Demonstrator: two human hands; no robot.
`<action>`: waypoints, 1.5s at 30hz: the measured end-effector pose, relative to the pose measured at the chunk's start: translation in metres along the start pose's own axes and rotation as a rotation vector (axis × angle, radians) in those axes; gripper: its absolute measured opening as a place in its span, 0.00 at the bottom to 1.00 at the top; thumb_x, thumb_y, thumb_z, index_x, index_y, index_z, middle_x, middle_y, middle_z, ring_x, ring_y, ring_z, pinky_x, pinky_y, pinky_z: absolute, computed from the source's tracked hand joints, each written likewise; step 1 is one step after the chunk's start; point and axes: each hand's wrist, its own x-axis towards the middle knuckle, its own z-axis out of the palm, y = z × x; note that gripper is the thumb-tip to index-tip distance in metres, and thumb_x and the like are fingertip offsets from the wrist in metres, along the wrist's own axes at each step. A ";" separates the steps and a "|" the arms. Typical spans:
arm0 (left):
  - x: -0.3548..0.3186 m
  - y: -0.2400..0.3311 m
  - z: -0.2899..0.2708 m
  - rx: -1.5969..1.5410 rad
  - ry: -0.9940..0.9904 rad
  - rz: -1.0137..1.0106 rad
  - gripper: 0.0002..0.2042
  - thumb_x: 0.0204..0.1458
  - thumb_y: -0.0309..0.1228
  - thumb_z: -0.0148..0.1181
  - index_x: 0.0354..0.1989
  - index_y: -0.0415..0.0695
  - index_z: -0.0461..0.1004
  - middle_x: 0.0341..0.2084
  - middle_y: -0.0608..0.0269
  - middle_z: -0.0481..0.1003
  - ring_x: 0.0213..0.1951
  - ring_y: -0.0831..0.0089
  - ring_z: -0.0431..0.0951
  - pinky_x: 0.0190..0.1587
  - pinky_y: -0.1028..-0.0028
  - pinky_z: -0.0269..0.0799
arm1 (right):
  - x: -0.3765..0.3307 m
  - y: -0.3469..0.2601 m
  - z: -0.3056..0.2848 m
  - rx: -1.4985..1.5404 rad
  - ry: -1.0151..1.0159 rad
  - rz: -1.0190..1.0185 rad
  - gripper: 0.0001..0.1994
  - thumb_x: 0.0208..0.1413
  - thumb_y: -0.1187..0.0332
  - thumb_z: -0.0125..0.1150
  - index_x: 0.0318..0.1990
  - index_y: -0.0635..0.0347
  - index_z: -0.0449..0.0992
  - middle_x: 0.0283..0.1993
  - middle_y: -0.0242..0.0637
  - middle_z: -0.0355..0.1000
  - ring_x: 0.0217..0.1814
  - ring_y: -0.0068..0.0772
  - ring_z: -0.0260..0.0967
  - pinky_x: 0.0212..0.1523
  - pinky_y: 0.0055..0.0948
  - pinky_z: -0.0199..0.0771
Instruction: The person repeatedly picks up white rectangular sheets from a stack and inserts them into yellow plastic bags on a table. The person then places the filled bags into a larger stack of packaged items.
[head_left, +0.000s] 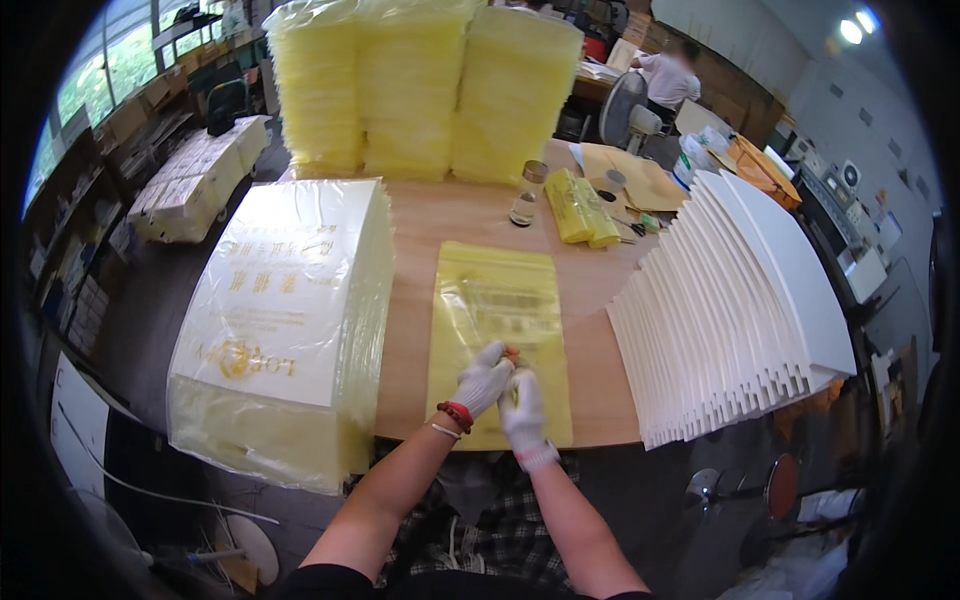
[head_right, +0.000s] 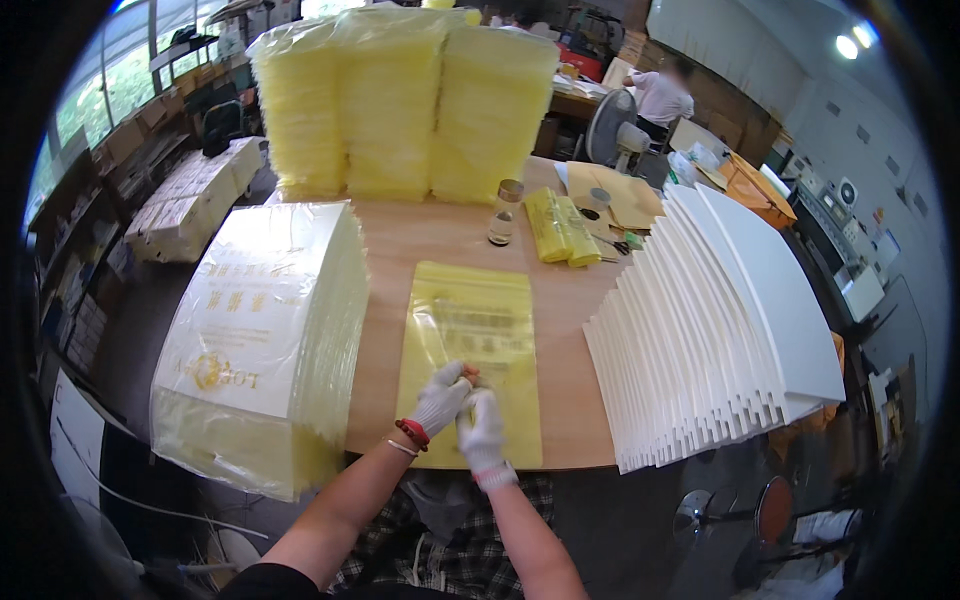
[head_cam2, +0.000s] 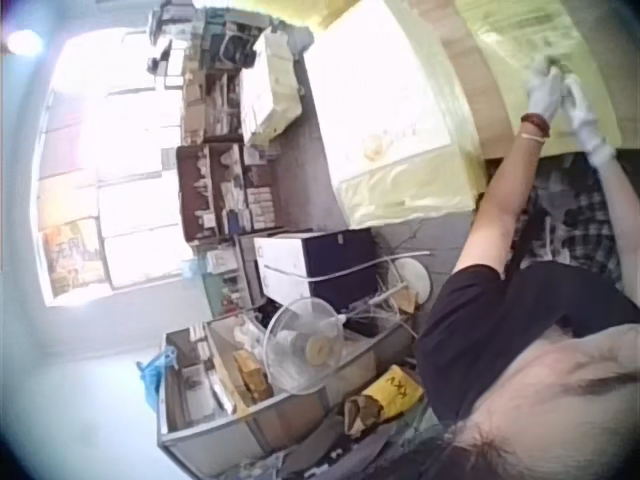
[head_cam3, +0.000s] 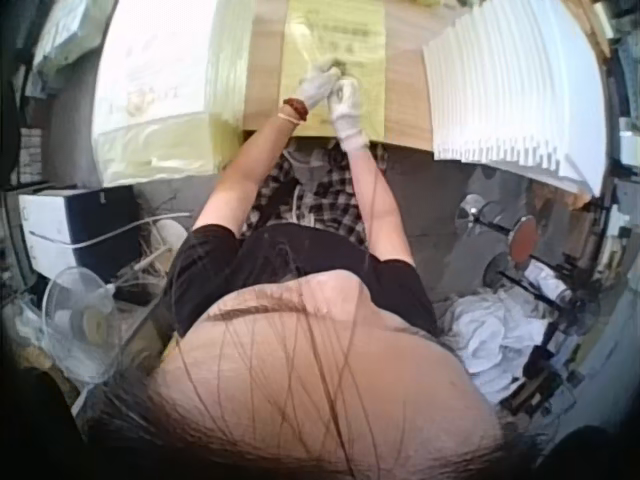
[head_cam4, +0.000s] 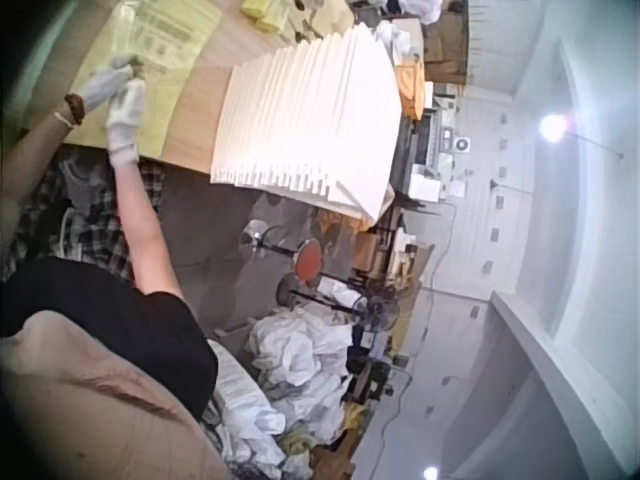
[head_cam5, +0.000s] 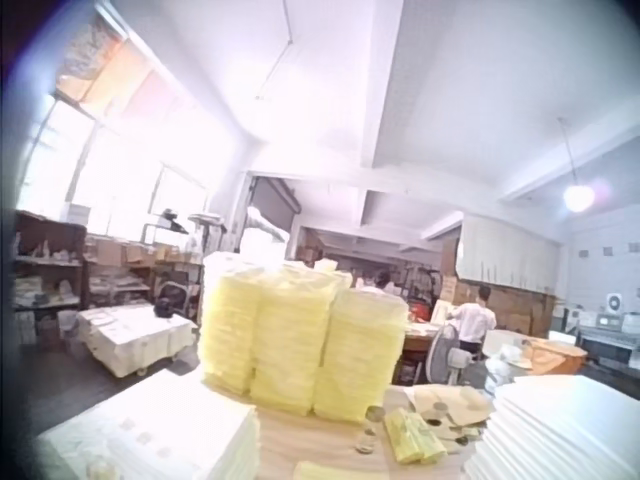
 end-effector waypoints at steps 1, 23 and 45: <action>-0.001 0.021 -0.002 0.039 0.007 -0.033 0.14 0.49 0.21 0.45 0.46 0.37 0.67 0.30 0.61 0.76 0.33 0.75 0.75 0.36 0.78 0.69 | 0.009 0.015 0.017 -0.132 -0.053 0.083 0.22 0.41 0.62 0.66 0.44 0.56 0.67 0.50 0.49 0.64 0.52 0.51 0.62 0.53 0.41 0.62; -0.125 0.135 -0.006 0.690 -0.172 0.712 0.13 0.40 0.30 0.63 0.36 0.44 0.72 0.28 0.56 0.72 0.34 0.56 0.73 0.35 0.65 0.71 | 0.052 -0.130 -0.423 -0.848 0.185 -0.282 0.23 0.48 0.60 0.60 0.51 0.60 0.66 0.49 0.50 0.67 0.49 0.48 0.68 0.45 0.37 0.68; -0.161 0.255 0.030 -0.240 -0.856 -0.010 0.29 0.45 0.26 0.52 0.59 0.39 0.54 0.48 0.55 0.66 0.48 0.67 0.69 0.50 0.67 0.66 | -0.073 -0.166 -0.406 -0.184 0.147 0.031 0.07 0.54 0.68 0.52 0.36 0.61 0.71 0.38 0.34 0.71 0.43 0.29 0.67 0.46 0.29 0.68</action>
